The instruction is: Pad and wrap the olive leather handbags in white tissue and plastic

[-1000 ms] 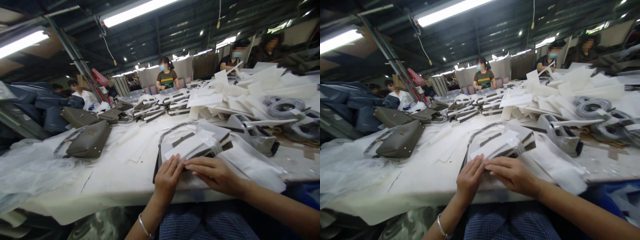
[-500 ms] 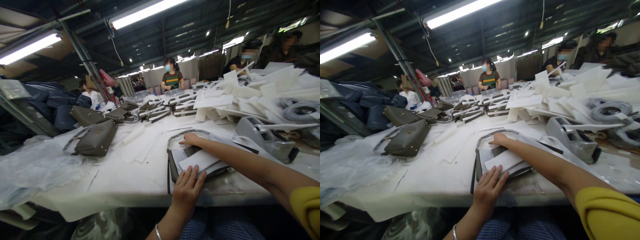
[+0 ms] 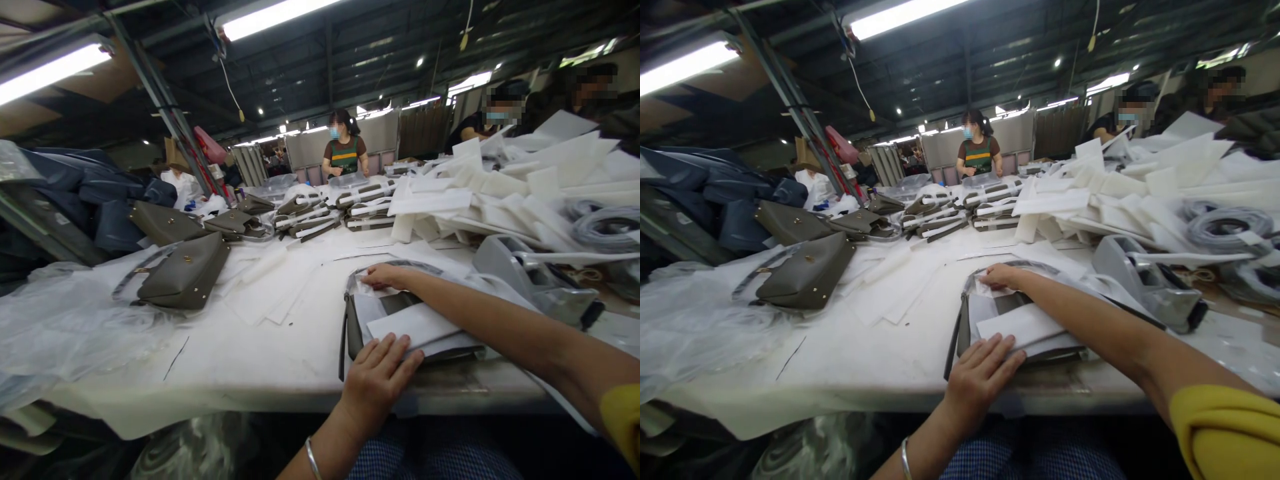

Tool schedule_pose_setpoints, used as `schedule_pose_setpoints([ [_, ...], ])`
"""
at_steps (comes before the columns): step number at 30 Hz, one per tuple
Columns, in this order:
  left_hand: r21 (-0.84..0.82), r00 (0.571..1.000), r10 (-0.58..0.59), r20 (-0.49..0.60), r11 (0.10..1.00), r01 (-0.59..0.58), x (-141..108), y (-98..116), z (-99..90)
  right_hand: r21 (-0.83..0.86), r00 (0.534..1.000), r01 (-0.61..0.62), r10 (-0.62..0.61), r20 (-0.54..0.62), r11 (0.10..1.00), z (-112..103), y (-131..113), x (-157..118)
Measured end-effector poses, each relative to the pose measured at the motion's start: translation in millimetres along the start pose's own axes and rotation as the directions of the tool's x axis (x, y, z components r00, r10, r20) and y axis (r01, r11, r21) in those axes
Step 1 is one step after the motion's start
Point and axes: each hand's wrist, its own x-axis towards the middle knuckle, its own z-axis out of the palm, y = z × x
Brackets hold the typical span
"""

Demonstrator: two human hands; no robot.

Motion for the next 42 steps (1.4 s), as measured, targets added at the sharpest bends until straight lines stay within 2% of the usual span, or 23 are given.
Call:
schedule_pose_setpoints([
  [4,-0.001,0.998,-0.059,0.018,0.998,0.059,-3,10,6.3,0.211,0.996,0.058,-0.07,0.052,0.976,-5,-3,-18],
  [9,-0.036,0.996,-0.078,0.042,0.996,0.079,-2,12,2.0,0.381,0.98,0.149,-0.188,0.068,0.913,-5,-13,-48],
  [12,-0.055,0.995,-0.093,0.027,0.994,0.094,1,11,-1.8,0.373,0.96,0.245,-0.277,0.033,0.895,-2,-16,-71],
  [14,-0.063,0.995,-0.095,0.026,0.993,0.096,2,10,-3.5,0.29,0.932,0.349,-0.364,-0.003,0.891,0,-14,-90],
  [16,-0.065,0.995,-0.097,0.035,0.993,0.099,3,11,-4.6,0.141,0.887,0.458,-0.461,-0.01,0.878,4,-9,-111],
  [19,-0.074,0.993,-0.105,0.046,0.991,0.108,4,12,-5.3,-0.107,0.784,0.617,-0.62,-0.003,0.78,9,4,-138],
  [21,-0.091,0.992,-0.111,0.065,0.989,0.117,3,12,-4.8,-0.223,0.715,0.682,-0.699,0.002,0.697,13,15,-151],
  [23,-0.113,0.99,-0.113,0.09,0.986,0.123,1,12,-3.7,-0.299,0.673,0.706,-0.739,0.004,0.641,16,25,-161],
  [27,-0.143,0.99,-0.112,0.083,0.982,0.124,-4,11,-0.3,-0.384,0.619,0.719,-0.785,-0.027,0.579,22,38,-173],
  [31,-0.188,0.989,-0.144,-0.037,0.973,0.135,-8,10,4.3,-0.435,0.57,0.715,-0.816,-0.09,0.548,26,46,-182],
  [33,-0.236,0.974,-0.2,-0.103,0.957,0.171,-11,11,7.7,-0.465,0.515,0.728,-0.85,-0.113,0.504,28,50,-185],
  [35,-0.282,0.947,-0.28,-0.155,0.932,0.229,-14,13,11.3,-0.484,0.439,0.76,-0.892,-0.111,0.434,31,55,-187],
  [39,-0.312,0.895,-0.398,-0.203,0.892,0.326,-16,17,14.2,-0.515,0.318,0.804,-0.947,-0.05,0.298,38,62,-191],
  [42,-0.291,0.913,-0.378,-0.154,0.9,0.324,-13,17,10.2,-0.563,0.235,0.803,-0.972,-0.003,0.196,42,59,-202],
])
